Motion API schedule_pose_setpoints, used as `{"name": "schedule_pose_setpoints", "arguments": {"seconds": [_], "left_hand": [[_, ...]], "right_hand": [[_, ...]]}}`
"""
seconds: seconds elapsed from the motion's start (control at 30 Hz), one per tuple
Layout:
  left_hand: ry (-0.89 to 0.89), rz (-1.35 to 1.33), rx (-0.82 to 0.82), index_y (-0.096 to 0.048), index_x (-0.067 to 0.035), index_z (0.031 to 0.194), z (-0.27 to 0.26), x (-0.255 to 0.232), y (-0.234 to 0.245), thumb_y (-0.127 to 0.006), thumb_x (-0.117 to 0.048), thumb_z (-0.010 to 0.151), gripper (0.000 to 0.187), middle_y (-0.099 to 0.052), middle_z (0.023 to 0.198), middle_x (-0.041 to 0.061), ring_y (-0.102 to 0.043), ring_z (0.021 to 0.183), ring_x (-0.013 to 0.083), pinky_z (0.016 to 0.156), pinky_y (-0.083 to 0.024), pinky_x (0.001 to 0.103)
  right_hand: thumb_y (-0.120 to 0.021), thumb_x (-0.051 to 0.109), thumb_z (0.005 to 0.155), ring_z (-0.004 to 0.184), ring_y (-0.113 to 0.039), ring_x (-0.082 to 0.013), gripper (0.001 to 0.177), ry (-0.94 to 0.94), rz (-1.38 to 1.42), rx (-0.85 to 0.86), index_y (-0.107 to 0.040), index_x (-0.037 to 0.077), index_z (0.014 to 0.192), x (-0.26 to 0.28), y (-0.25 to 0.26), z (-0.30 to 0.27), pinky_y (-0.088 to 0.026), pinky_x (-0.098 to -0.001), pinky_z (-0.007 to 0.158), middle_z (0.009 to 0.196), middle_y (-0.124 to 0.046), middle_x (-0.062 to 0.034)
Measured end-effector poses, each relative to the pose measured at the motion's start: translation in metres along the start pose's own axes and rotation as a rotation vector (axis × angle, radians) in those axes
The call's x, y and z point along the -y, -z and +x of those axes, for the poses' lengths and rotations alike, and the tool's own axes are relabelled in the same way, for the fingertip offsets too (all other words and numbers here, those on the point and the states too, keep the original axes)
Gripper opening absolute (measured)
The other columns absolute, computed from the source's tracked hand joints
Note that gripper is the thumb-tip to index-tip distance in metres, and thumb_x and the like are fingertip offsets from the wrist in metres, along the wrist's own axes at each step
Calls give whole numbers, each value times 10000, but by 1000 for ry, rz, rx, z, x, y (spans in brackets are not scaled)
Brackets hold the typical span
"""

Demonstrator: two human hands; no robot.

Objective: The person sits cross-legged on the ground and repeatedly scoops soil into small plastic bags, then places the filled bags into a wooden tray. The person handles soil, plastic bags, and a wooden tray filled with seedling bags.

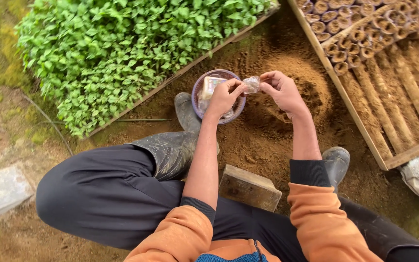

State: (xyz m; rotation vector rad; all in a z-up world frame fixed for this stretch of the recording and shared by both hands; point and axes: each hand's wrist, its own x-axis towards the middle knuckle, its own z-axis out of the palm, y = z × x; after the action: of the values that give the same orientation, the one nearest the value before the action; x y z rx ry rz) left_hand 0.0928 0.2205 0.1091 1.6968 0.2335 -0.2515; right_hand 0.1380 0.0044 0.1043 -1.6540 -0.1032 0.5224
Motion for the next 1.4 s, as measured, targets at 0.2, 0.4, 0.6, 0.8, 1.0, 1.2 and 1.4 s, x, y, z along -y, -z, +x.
{"name": "schedule_pose_setpoints", "arguments": {"seconds": [0.2,0.4,0.6,0.8,1.0,1.2,1.4], "left_hand": [[-92,-155,60,-764,-119,891,19,-32,-62,-760,-305,945,194,-748,775,11,-652,812,42,824,-531,238],[-151,-217,206,-762,-120,877,45,-44,-117,-673,-313,1015,253,-724,779,-1,-619,825,47,816,-538,253],[-172,-243,360,-741,-111,1056,54,-51,-160,-631,-211,1039,149,-700,858,-24,-612,839,49,771,-548,221],[-194,-270,375,-698,-57,1087,59,-16,-188,-715,-105,977,121,-719,928,29,-644,892,82,838,-569,291],[-207,-236,224,-652,-60,1174,53,-20,-167,-758,-138,949,261,-731,908,102,-738,802,153,782,-604,305],[-226,-256,95,-647,-68,1122,40,-43,-137,-634,-194,1033,154,-728,830,77,-723,799,124,745,-526,229],[-161,-222,136,-711,-111,1131,30,-58,-131,-662,-331,1029,248,-785,843,90,-755,826,144,842,-544,280]], "right_hand": [[-672,253,1055,832,-696,-75,228,-54,201,-187,-633,90,1210,-4,40,-18,-521,-171,661,970,-741,-24],[-687,192,1024,725,-669,-82,107,-48,460,-515,-680,104,964,7,65,-44,-512,-165,602,832,-710,-16],[-695,217,1019,744,-671,-81,135,-25,560,-624,-678,112,935,-19,99,-67,-498,-170,638,854,-729,-23],[-770,141,966,741,-622,-52,92,16,496,-642,-691,96,951,-3,107,-80,-477,-149,630,831,-684,-5],[-803,111,949,730,-605,-41,114,34,511,-623,-694,79,954,-5,101,-76,-459,-141,620,820,-652,-6],[-798,107,954,717,-585,-30,112,64,477,-612,-692,76,973,-9,87,-73,-422,-137,604,813,-649,-2],[-822,127,941,711,-571,-16,128,77,390,-602,-707,72,957,-16,83,-69,-428,-134,602,809,-657,4]]}}
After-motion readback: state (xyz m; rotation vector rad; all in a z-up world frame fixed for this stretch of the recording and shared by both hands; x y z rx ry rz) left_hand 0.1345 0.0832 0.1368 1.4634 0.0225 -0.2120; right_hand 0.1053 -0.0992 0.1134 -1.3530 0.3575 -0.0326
